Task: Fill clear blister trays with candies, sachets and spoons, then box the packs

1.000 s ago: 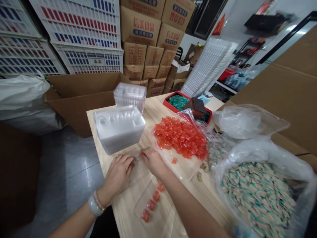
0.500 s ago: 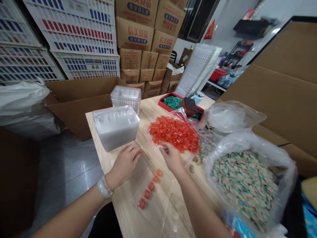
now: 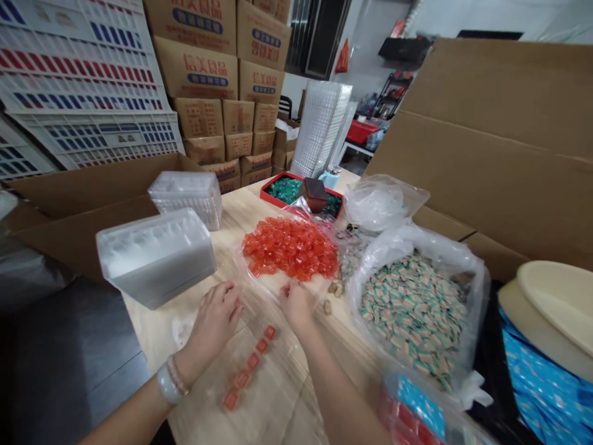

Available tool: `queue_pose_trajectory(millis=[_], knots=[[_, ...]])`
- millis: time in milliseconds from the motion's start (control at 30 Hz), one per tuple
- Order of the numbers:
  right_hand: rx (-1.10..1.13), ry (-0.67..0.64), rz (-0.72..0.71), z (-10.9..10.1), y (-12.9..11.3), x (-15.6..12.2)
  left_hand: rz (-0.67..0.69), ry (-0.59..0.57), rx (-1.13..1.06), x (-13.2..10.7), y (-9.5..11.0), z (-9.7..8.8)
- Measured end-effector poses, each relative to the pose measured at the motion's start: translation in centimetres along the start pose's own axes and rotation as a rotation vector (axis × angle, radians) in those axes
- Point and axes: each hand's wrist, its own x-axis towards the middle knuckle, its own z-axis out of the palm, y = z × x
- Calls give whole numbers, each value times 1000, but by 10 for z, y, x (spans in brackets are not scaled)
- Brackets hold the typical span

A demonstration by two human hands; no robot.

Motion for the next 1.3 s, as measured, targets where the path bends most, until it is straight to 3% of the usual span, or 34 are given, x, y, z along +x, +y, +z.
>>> queue_pose_trajectory(millis=[100,167,267,367,500,633,800,1033,1100,1200,1300], knots=[[-19,-7,45,-5,5,4,45,-40,-277,15,20,7],[-7,-19,50,-8,6,3,-26,-112,-456,28,32,20],[3,2,37,-10,5,-1,-121,-171,-544,45,42,41],[45,3,14,-11,-2,-5,-130,-192,-577,52,44,48],[160,-7,-5,-14,-23,-21,-156,-203,-686,44,40,37],[260,28,-54,-13,-47,-52,-208,-217,-813,18,34,22],[-54,-47,-275,-12,-71,-87,-392,-86,-956,-21,30,7],[-219,-218,-179,-18,-96,-96,-232,83,-853,-42,39,-19],[-249,-239,-228,-16,-100,-98,-189,82,-846,-42,38,-25],[-296,-173,-276,-13,-103,-100,-90,39,-783,-44,33,-32],[-108,-204,-94,-12,-103,-100,42,1,-697,-48,25,-37]])
